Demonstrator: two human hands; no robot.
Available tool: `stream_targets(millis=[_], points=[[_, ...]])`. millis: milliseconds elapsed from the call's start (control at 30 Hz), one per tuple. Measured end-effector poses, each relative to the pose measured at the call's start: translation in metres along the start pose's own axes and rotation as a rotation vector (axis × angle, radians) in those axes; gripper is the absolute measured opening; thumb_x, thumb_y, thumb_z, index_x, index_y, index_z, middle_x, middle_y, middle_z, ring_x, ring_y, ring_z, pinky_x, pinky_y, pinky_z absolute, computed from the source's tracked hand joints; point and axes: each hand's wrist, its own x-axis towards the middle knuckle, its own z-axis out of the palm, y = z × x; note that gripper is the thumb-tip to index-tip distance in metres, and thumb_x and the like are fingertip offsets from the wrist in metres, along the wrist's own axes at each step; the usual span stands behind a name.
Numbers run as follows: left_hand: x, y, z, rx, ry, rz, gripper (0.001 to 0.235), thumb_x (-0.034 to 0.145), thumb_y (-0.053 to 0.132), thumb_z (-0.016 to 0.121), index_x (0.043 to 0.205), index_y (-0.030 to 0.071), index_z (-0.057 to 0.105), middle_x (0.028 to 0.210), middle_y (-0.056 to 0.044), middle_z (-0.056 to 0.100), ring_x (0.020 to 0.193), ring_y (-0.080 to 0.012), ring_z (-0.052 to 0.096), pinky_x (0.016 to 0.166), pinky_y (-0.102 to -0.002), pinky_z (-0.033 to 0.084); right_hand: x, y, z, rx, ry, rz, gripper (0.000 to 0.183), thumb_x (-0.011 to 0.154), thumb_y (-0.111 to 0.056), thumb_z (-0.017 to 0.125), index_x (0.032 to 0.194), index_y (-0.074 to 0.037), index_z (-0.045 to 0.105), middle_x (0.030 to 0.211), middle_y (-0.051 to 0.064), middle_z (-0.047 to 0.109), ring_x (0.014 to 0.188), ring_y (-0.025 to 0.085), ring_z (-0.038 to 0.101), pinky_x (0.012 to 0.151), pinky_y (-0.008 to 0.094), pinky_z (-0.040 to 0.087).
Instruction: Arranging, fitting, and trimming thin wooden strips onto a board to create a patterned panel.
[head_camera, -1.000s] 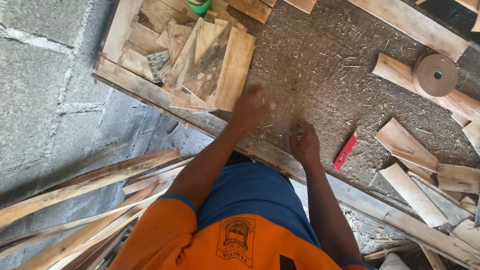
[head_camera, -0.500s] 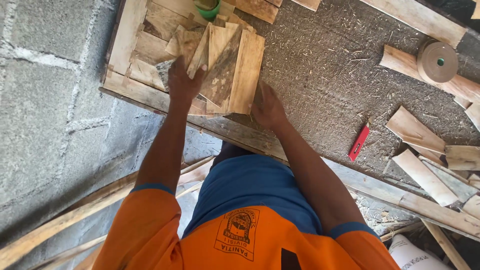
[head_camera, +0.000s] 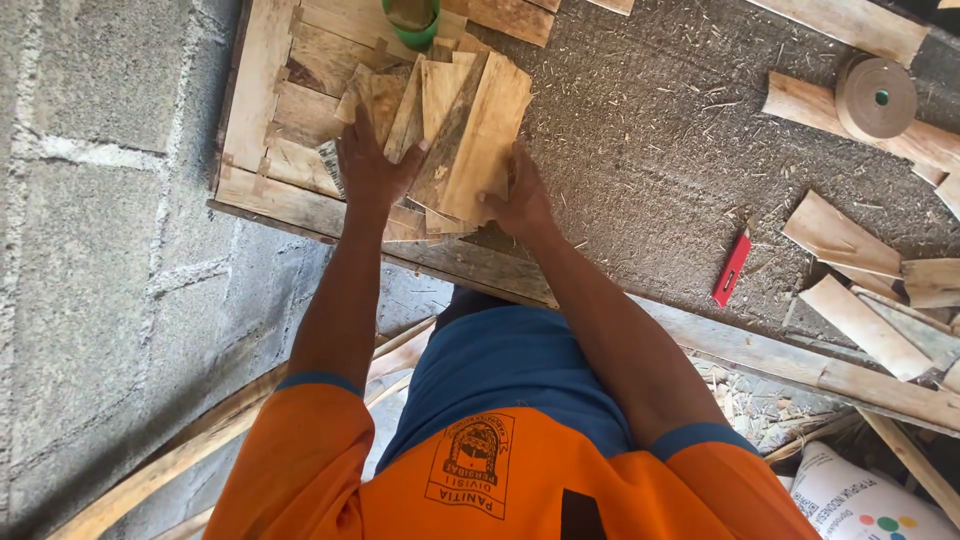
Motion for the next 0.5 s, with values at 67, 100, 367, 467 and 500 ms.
stream_targets(millis=[67,100,367,467,500], points=[[0.006,-0.001,-0.003,0.015,-0.028,-0.031,0.121,0.080,0.068,0.083,0.160,-0.002,0.026,0.148,-0.032,0.047,0.141,-0.0476,0.042,0.125,-0.062,0.024,0.001,-0.010,-0.001,-0.044,-0.008,0.027,0.100,0.077,-0.017,0.090,0.155,0.003,0.031,0.150,0.028,0.047,0.140,0.039,0.049,0.117,0.044,0.043],[0.010,-0.001,-0.005,0.030,-0.053,-0.068,0.123,0.077,0.067,0.084,0.160,-0.001,0.025,0.147,-0.031,0.048,0.140,-0.0476,0.042,0.125,-0.060,0.024,0.001,-0.015,-0.001,-0.088,-0.023,0.052,0.095,0.076,-0.015,0.090,0.153,0.001,0.038,0.147,0.026,0.050,0.139,0.037,0.050,0.116,0.044,0.044],[0.057,-0.044,-0.017,-0.011,-0.200,-0.210,0.096,0.070,0.067,0.093,0.121,-0.001,0.048,0.110,-0.026,0.069,0.100,-0.0403,0.068,0.089,-0.053,0.056,0.008,-0.034,0.008,0.390,0.014,0.138,0.080,0.084,-0.018,0.084,0.147,0.000,0.038,0.130,0.021,0.065,0.121,0.030,0.067,0.100,0.041,0.060],[0.064,-0.064,-0.014,-0.194,-0.445,-0.376,0.093,0.076,0.066,0.093,0.105,-0.012,0.051,0.100,-0.032,0.069,0.088,-0.0442,0.068,0.081,-0.061,0.054,0.007,-0.050,0.002,0.304,-0.004,0.349,0.081,0.083,-0.023,0.084,0.146,-0.001,0.038,0.118,0.020,0.068,0.106,0.027,0.072,0.086,0.038,0.064],[0.066,-0.068,-0.014,-0.358,-0.616,-0.493,0.099,0.082,0.065,0.093,0.098,-0.024,0.053,0.098,-0.040,0.065,0.084,-0.0521,0.066,0.078,-0.074,0.051,0.007,-0.047,0.002,0.197,-0.018,0.330,0.076,0.085,-0.026,0.084,0.144,0.001,0.043,0.113,0.022,0.073,0.101,0.028,0.075,0.083,0.038,0.064]])
